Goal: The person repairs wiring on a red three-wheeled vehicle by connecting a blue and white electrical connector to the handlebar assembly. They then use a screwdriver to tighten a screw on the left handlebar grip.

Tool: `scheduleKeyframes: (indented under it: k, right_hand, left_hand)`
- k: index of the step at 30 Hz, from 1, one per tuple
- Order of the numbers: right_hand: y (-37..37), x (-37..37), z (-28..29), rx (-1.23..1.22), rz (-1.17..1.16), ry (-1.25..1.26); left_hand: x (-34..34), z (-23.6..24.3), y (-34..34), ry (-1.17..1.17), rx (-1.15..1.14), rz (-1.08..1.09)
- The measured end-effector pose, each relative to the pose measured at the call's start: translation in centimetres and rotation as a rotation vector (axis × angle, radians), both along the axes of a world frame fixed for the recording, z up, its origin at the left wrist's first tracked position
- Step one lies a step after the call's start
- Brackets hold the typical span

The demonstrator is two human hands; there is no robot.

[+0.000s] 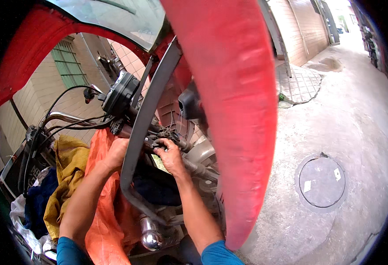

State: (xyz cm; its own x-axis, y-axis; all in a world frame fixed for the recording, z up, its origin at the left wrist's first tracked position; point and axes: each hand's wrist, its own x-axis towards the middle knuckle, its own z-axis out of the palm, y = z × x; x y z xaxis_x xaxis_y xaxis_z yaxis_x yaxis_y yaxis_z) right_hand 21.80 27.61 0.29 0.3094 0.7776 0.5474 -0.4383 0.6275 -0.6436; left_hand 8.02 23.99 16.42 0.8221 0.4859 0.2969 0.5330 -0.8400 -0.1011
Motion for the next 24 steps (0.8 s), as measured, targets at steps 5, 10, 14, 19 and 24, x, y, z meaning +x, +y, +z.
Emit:
scheduleKeyframes:
  k: [5, 10, 14, 19, 24]
  right_hand:
    - [0.3, 0.2, -0.1, 0.02, -0.18, -0.136]
    - [0.2, 1.7, -0.6, 0.08, -0.159, -0.156]
    - [0.0, 1.4, 0.2, -0.006, 0.107, -0.047]
    - [-2.0, 2.4, 1.9, -0.008, 0.097, -0.103]
    - [-1.9, 1.8, 2.4, -0.048, 0.104, -0.16]
  left_hand:
    - [-0.3, -3.3, 3.0, 0.251, 0.537, -0.189]
    - [-0.6, -6.3, 7.5, 0.385, 0.411, -0.17]
    - [-0.9, -6.1, 8.2, 0.356, 0.291, -0.052]
    - [2.3, -1.3, 2.9, 0.202, 0.202, -0.129]
    - [2.3, -0.1, 2.4, 0.39, 0.258, -0.118]
